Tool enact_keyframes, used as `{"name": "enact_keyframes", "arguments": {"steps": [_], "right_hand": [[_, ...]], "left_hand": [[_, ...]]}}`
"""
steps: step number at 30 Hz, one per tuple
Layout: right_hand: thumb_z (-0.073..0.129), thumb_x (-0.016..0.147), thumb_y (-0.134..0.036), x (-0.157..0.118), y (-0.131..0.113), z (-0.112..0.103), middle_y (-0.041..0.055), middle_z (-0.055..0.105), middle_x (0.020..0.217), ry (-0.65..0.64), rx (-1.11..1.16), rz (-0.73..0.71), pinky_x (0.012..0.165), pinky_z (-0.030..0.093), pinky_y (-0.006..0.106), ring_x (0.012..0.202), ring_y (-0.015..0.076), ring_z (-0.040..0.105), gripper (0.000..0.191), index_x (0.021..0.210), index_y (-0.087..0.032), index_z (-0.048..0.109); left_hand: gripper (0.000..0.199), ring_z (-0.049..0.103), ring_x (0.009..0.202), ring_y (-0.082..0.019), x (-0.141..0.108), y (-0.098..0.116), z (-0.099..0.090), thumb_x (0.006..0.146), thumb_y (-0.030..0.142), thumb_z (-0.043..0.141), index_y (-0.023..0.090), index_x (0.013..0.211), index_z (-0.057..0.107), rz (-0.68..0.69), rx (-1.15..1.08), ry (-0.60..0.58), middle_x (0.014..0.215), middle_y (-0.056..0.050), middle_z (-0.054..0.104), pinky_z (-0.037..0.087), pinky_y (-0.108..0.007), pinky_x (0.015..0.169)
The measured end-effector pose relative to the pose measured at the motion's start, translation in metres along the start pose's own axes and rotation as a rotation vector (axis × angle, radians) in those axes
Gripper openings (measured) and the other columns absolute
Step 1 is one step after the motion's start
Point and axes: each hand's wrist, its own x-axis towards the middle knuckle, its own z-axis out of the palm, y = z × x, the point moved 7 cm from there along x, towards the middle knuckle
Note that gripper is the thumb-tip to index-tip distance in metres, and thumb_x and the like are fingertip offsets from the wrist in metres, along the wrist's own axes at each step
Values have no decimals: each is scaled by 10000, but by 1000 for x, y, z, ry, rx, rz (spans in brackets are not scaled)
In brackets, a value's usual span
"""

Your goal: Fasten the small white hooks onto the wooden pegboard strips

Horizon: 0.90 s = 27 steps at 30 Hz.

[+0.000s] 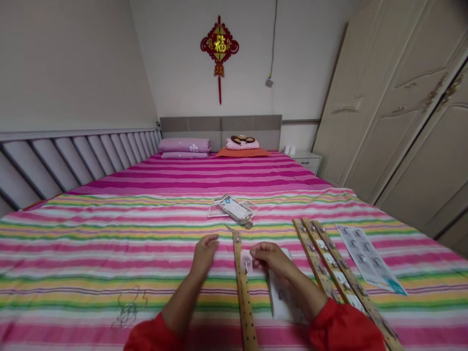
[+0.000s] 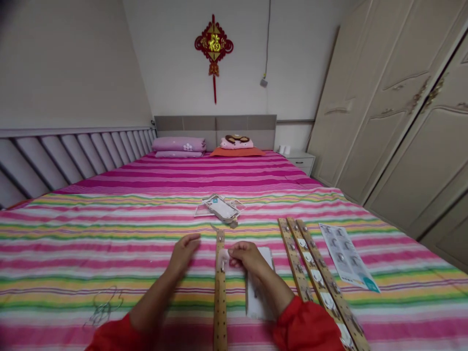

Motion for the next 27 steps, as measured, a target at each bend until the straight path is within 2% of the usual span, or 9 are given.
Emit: {"name": "enact_keyframes", "arguments": {"steps": [3,6,10,13,20,27], "right_hand": [[684,700,-202,21,13,0,-48,576,467,5,-22,30,435,378,188,402,66,498,136,628,-133,592],[586,832,-224,37,28,2,-50,580,583,-18,-64,79,439,420,186,437,57,503,149,726,-119,588],[528,881,-265,52,43,4,3,621,814,-44,-103,114,540,506,243,612,97,590,161,924,-123,588],[530,878,-268,60,49,3,30,625,914,-51,-115,121,607,527,285,707,127,613,187,995,-130,578],[530,877,-275,69,55,2,52,614,1007,-37,-120,136,673,532,330,799,158,618,227,1059,-141,561],[534,875,-275,70,58,5,59,608,1040,-23,-120,140,702,528,349,835,170,616,239,1072,-143,558]], "left_hand": [[273,661,735,-226,-29,-13,20,627,323,600,130,799,687,-55,-112,-88,755,-89,715,519,-350,695],[291,660,769,-230,-42,-23,29,645,354,584,129,809,668,-78,-179,-87,791,-98,714,516,-357,718],[307,648,828,-230,-46,-29,35,703,376,542,132,857,647,-67,-200,-85,863,-104,700,507,-367,759],[306,623,881,-228,-50,-31,37,733,379,536,143,896,642,-33,-170,-74,906,-95,687,480,-379,819],[278,578,978,-211,-56,-28,39,789,324,488,184,970,645,68,-90,-72,1006,-75,661,423,-382,911],[295,585,937,-186,-56,-26,43,810,224,423,205,1013,635,154,-41,-117,993,-60,652,448,-363,877]]}}
